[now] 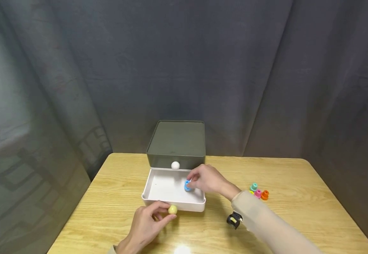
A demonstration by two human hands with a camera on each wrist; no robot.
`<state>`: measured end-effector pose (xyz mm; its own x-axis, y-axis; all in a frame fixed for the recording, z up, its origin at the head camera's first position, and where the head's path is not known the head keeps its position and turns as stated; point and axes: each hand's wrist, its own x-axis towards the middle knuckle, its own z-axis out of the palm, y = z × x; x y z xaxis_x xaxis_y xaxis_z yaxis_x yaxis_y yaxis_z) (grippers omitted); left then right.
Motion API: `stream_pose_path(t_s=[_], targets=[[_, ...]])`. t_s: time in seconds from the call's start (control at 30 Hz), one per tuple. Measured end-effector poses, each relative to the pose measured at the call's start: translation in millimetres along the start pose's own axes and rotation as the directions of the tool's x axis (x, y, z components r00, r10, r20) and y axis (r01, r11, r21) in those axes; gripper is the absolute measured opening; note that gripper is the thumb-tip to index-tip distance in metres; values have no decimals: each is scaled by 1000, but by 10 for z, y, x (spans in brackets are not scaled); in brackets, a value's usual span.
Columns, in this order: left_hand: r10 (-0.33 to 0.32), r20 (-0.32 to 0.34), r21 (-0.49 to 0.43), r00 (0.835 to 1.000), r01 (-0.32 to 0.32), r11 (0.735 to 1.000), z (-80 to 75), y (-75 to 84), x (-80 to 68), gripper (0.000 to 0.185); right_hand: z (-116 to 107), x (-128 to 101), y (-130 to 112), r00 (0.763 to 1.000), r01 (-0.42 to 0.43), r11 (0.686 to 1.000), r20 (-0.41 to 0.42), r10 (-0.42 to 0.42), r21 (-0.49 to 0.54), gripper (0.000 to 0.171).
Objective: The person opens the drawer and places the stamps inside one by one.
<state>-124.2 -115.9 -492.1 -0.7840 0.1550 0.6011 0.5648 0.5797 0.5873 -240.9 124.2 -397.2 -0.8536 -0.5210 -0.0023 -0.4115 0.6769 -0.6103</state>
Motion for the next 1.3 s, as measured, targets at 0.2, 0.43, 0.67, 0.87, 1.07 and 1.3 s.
stream_pose_path(t_s=[0.2,0.43,0.67,0.87,1.07,1.3], targets=[[-14,-1,6,1000,14,1000,-17,-4,2,29,53,2,42,1000,-6,998,27,4,65,17],[7,-19,5,1000,-7,1000,-4,-17,-3,29,97,12,76,999,28,993,27,-31,113,18],[-27,3,14,1000,27,1000,-1,-22,13,29,55,-1,122,998,37,992,45,-43,123,23],[-19,-3,17,1000,19,1000,13,-37,23,29,-1,-61,167,998,54,989,-24,-51,138,24],[-26,0,4,1000,26,1000,19,-45,15,29,-136,-175,274,996,18,976,-93,3,217,25],[-8,-16,-3,1000,8,1000,22,-35,9,28,-281,-388,549,978,-66,956,-173,120,286,28]])
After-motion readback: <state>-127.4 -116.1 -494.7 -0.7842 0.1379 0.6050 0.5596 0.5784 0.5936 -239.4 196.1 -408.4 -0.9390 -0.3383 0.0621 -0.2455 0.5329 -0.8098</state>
